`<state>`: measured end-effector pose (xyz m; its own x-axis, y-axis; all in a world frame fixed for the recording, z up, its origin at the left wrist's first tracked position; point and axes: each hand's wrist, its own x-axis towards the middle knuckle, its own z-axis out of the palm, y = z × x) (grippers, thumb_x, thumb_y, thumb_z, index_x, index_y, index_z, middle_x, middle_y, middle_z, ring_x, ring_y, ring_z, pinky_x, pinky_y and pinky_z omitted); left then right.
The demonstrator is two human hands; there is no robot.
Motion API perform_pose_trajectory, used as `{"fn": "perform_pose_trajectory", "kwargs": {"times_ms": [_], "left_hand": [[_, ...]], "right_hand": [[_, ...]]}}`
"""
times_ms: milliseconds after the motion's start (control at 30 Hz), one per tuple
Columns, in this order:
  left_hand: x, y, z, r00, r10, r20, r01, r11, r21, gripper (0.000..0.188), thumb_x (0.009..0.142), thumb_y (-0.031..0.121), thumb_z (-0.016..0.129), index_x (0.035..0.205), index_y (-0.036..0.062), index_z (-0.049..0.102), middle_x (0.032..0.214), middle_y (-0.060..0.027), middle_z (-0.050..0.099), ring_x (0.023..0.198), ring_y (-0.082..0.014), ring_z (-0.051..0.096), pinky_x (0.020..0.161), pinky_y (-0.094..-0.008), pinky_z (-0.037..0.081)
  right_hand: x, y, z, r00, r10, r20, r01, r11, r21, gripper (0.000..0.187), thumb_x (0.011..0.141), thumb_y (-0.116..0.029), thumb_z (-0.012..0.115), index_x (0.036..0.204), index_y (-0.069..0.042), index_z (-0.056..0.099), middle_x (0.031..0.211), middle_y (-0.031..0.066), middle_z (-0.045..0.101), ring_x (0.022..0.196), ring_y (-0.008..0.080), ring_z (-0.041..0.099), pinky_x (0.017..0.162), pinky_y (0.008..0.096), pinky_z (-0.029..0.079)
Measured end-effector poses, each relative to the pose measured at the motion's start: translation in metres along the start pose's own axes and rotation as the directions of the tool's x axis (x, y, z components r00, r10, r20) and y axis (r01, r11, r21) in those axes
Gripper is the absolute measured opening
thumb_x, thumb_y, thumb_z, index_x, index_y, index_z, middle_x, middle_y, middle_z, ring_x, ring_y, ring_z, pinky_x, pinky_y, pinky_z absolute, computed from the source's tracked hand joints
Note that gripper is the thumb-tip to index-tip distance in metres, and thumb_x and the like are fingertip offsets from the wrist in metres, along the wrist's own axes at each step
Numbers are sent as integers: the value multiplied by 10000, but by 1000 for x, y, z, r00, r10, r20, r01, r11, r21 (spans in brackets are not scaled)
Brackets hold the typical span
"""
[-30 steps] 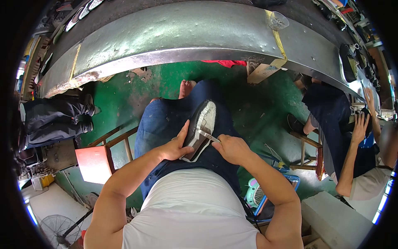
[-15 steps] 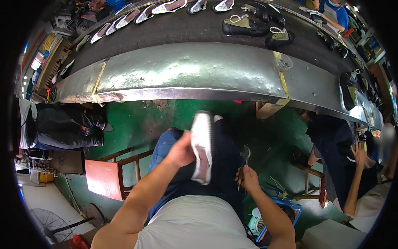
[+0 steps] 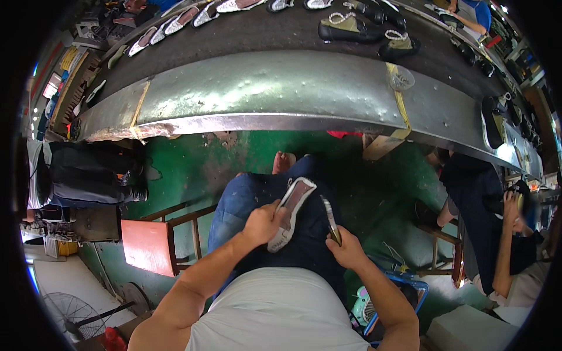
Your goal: Manually repairing or lasting shoes by pulling the upper tight over the last using pliers.
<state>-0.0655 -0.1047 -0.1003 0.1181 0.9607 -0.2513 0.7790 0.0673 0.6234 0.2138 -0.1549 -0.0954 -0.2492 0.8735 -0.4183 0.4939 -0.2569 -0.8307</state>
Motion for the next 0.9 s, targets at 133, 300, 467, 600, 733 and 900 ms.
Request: {"fn": "perform_pose_trajectory", "kwargs": {"times_ms": [133, 300, 467, 600, 733, 900], "left_hand": [[3, -16, -24, 915, -39, 401, 127, 973, -195, 410, 1025, 249, 496, 1360, 15, 534, 1214, -238, 652, 1079, -399, 658, 913, -447, 512], [-14, -37, -8, 873, 223, 434, 171, 694, -700, 786, 947, 162, 638, 1583, 47, 191, 1458, -151, 491, 1326, -229, 474, 1122, -342, 349], [-27, -28, -5, 923, 84, 376, 124, 859, -496, 1051, 827, 149, 761, 1590, -8, 54, 1593, -228, 305, 1459, -305, 346, 1187, -330, 270], [-27, -34, 5, 903, 112, 415, 190, 761, -620, 1020, 805, 11, 664, 1595, -15, 19, 1593, -176, 310, 1456, -240, 319, 1199, -315, 212], [-27, -40, 3, 861, 198, 467, 382, 353, -854, 1049, 685, -21, 509, 1602, -3, 0, 1579, -187, 328, 1453, -245, 329, 1197, -306, 204], [-27, -38, 0, 835, 233, 498, 445, 244, -861, 1066, 661, 45, 496, 1609, 15, 9, 1588, -177, 323, 1446, -240, 339, 1190, -320, 224]], "right_hand": [[-5, -32, 0, 983, -158, 98, 171, 974, -150, 355, 912, -180, 640, 1234, -46, 571, 969, 159, 658, 884, 331, 670, 783, 417, 528], [-1, -61, -14, 944, -71, 321, 207, 888, -411, 466, 916, -196, 625, 1334, -17, 521, 1095, 208, 642, 998, 404, 638, 855, 465, 515], [8, -70, -9, 891, -327, 314, 447, 746, -493, 563, 885, -113, 642, 1394, 49, 466, 1232, 235, 577, 1128, 392, 587, 933, 465, 498], [20, -92, -5, 883, -231, 408, 459, 605, -650, 594, 850, -49, 630, 1389, 116, 440, 1292, 269, 538, 1189, 403, 547, 1018, 445, 468], [30, -120, -17, 859, 49, 510, 372, 626, -686, 603, 897, -83, 628, 1417, 122, 402, 1375, 290, 503, 1272, 407, 499, 1085, 438, 421], [29, -118, -22, 855, 14, 519, 372, 680, -632, 555, 906, -94, 620, 1376, 132, 431, 1326, 298, 530, 1234, 390, 539, 1016, 448, 473]]}}
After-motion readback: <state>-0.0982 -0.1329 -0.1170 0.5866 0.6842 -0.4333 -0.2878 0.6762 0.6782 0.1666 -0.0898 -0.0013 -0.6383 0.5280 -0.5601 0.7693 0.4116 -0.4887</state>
